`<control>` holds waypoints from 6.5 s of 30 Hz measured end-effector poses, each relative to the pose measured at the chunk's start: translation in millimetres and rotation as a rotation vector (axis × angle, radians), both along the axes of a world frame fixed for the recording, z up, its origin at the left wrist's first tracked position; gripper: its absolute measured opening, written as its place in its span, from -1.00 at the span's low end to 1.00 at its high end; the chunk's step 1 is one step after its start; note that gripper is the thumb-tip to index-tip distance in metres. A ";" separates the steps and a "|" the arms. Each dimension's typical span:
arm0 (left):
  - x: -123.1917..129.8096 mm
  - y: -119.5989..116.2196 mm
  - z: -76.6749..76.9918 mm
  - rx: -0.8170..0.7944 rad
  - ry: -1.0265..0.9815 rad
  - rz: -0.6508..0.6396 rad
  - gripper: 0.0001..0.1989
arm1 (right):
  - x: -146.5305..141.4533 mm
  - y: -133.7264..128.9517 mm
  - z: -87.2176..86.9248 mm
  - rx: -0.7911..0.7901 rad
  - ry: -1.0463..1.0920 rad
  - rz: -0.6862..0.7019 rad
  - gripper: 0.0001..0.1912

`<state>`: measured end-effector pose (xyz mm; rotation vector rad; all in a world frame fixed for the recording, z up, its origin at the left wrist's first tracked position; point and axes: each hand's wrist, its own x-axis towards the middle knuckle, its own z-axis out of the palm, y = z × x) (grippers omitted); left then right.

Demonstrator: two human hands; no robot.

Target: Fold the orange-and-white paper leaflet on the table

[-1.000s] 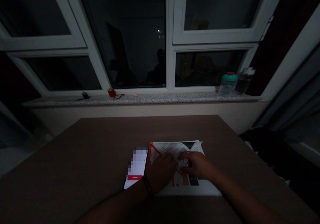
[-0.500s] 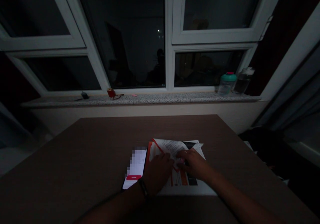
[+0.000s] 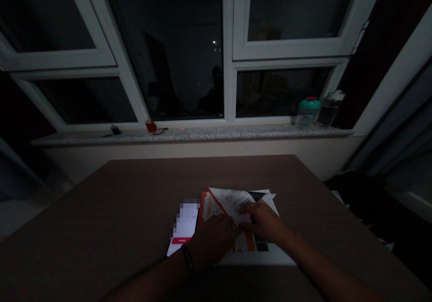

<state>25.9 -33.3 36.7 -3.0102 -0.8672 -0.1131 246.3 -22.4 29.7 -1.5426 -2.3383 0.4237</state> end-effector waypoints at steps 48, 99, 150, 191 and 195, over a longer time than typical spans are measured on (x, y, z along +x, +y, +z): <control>3.8 -1.6 4.8 -0.040 0.004 0.022 -0.94 | 3.2 -2.5 -2.8 0.035 0.005 0.083 -0.73; 5.4 -11.5 0.7 -0.055 -0.087 0.238 -0.76 | 5.6 -2.5 1.3 0.019 0.014 0.095 -0.76; 4.5 -4.9 1.3 -0.071 -0.025 0.010 -0.72 | 26.0 23.4 -19.2 0.093 0.205 0.119 -0.84; 4.2 1.3 3.5 -0.120 -0.138 -0.085 -0.98 | 1.6 3.5 -9.5 0.177 0.040 0.279 -0.87; 5.3 1.3 4.1 -0.104 -0.091 -0.085 -0.95 | -1.2 4.1 -13.3 0.182 0.031 0.213 -0.85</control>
